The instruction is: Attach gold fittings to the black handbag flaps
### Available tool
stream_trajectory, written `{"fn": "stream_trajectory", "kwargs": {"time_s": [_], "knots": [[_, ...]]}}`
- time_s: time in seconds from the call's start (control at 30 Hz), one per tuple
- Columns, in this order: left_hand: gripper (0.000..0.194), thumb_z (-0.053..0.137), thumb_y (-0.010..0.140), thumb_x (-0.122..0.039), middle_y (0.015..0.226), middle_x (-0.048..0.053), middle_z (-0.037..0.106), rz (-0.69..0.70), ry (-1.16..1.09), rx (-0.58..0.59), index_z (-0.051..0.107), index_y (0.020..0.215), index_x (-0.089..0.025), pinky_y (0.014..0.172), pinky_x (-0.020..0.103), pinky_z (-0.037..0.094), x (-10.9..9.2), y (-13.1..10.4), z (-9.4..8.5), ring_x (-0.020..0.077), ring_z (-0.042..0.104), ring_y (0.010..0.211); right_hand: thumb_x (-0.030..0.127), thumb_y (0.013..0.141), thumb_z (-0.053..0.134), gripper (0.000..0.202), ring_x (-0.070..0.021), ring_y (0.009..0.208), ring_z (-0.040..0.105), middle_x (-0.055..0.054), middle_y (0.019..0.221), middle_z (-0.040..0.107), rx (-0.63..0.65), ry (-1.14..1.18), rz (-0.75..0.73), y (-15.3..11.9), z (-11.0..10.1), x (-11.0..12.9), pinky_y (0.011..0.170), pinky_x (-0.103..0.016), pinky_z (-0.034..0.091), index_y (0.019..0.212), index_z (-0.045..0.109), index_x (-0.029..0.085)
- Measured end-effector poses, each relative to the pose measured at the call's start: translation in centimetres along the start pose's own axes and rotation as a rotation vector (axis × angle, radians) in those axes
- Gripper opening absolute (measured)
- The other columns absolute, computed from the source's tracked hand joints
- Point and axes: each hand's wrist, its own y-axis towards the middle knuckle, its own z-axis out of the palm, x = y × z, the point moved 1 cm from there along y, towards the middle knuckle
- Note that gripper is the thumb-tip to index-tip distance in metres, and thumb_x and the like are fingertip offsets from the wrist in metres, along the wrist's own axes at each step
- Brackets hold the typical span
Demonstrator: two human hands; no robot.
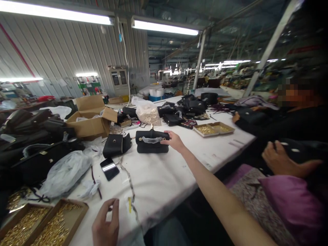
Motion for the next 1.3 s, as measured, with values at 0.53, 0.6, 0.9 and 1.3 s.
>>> {"fn": "stream_trajectory", "kwargs": {"time_s": [0.53, 0.6, 0.9, 1.3], "knots": [[0.088, 0.075, 0.091, -0.084, 0.139, 0.025, 0.068, -0.529, -0.910, 0.678, 0.060, 0.144, -0.016, 0.079, 0.043, 0.070, -15.0, -0.8, 6.8, 0.0372, 0.074, 0.116, 0.012, 0.104, 0.065, 0.040, -0.0263, 0.129, 0.071, -0.011, 0.130, 0.075, 0.117, -0.349, -0.905, -27.5, 2.0, 7.6, 0.114, -0.048, 0.059, 0.142, 0.065, 0.027], [0.084, 0.080, 0.091, -0.079, 0.143, 0.022, 0.067, -0.537, -0.868, 0.673, 0.060, 0.146, -0.019, 0.078, 0.037, 0.069, -15.9, -1.1, 7.5, 0.0350, 0.074, 0.117, 0.019, 0.105, 0.070, 0.033, -0.0276, 0.136, 0.067, -0.014, 0.141, 0.071, 0.198, -0.434, -0.909, -27.8, 0.8, 8.4, 0.119, -0.049, 0.056, 0.138, 0.070, 0.025], [0.078, 0.096, 0.083, -0.056, 0.114, 0.016, 0.078, -0.696, -0.844, 0.581, 0.068, 0.138, -0.009, 0.083, 0.037, 0.068, -15.7, -4.2, 10.8, 0.0353, 0.077, 0.111, 0.009, 0.101, 0.059, 0.023, -0.0237, 0.139, 0.067, -0.005, 0.148, 0.073, 0.560, -0.274, -0.742, -27.7, -4.2, 10.1, 0.122, -0.048, 0.052, 0.092, 0.075, 0.023], [0.065, 0.090, 0.094, -0.043, 0.132, 0.017, 0.076, -0.772, -0.833, 0.556, 0.064, 0.147, -0.016, 0.090, 0.047, 0.074, -16.4, -6.6, 12.2, 0.0365, 0.078, 0.116, 0.039, 0.094, 0.082, 0.017, -0.0293, 0.083, 0.077, -0.010, 0.087, 0.081, 0.315, -0.943, 0.024, -22.1, -6.5, 11.1, 0.076, -0.038, 0.054, 0.093, 0.083, 0.022]]}}
